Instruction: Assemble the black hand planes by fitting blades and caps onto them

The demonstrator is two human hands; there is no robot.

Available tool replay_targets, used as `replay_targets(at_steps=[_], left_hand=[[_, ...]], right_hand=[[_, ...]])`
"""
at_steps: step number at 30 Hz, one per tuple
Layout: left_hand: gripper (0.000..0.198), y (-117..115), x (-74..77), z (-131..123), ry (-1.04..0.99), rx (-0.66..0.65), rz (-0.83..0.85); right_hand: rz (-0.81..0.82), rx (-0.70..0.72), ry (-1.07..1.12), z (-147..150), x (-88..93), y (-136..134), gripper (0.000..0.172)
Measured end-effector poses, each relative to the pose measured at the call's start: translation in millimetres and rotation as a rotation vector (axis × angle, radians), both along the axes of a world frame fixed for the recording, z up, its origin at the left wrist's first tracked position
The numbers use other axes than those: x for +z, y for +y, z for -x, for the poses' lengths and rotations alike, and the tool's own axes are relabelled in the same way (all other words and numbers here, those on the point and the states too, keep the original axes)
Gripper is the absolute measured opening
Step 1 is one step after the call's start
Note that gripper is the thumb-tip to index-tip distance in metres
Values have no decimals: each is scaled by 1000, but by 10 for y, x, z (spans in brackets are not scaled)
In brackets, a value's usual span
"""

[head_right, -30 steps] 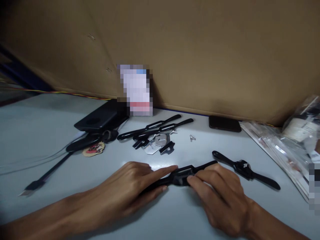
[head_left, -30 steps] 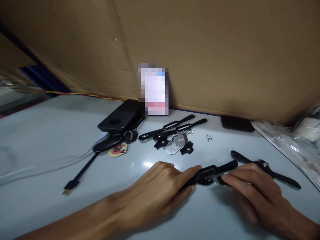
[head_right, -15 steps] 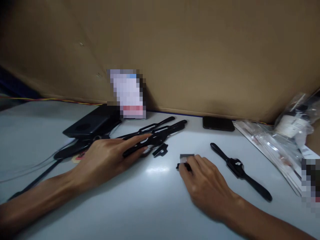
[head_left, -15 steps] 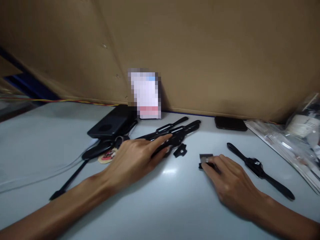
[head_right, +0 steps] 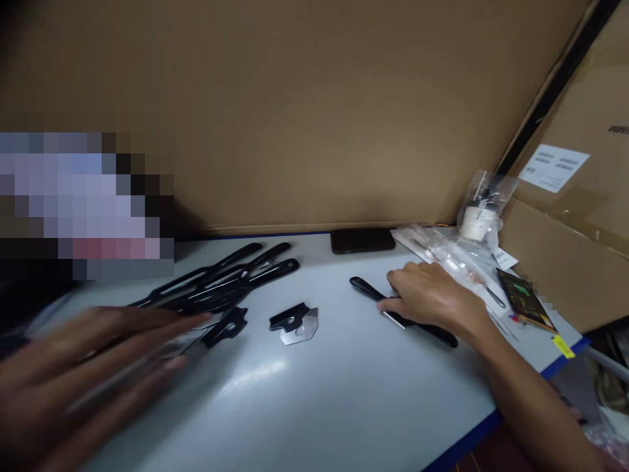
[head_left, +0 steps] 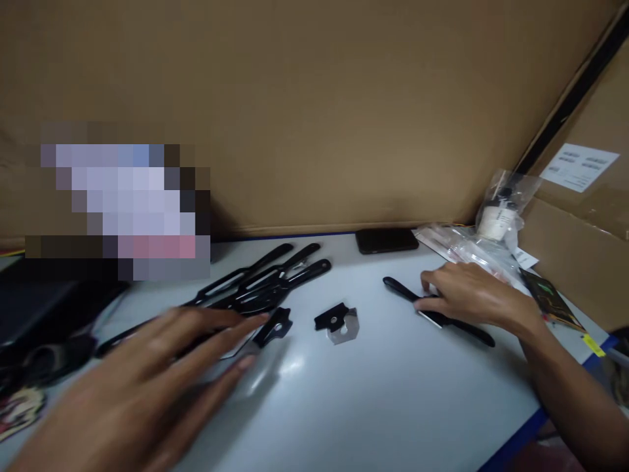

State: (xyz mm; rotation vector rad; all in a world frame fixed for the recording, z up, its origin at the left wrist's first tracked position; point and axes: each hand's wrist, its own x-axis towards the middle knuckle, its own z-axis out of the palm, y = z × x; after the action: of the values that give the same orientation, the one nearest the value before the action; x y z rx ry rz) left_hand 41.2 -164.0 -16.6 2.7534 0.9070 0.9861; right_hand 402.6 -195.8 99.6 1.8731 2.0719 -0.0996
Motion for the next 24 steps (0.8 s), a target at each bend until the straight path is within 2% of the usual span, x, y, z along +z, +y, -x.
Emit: replay_targets(at_steps=[2, 5, 8, 10, 14, 17, 21, 24], left_hand=[[35, -145, 27, -99, 51, 4, -35], [39, -319, 165, -263, 142, -83, -8], [49, -380, 347, -400, 299, -264, 24], [59, -368, 414, -460, 353, -302, 83], [68, -298, 341, -496, 395, -195, 152], [66, -264, 228, -480, 318, -112, 126], [55, -288, 174, -437, 112, -8, 85], [44, -352, 170, -407, 66, 8, 111]], right_hand=[[46, 12, 17, -92, -59, -48, 31], [22, 55, 56, -205, -194, -80, 24], [-20, 155, 126, -241, -319, -69, 21], [-49, 209, 166, -249, -385, -65, 22], [-37, 303, 217, -331, -480, -114, 30], [-26, 370, 274, -323, -493, -190, 33], [-76, 442, 386, 34, -440, -255, 32], [-80, 466, 455, 363, -423, -238, 36]])
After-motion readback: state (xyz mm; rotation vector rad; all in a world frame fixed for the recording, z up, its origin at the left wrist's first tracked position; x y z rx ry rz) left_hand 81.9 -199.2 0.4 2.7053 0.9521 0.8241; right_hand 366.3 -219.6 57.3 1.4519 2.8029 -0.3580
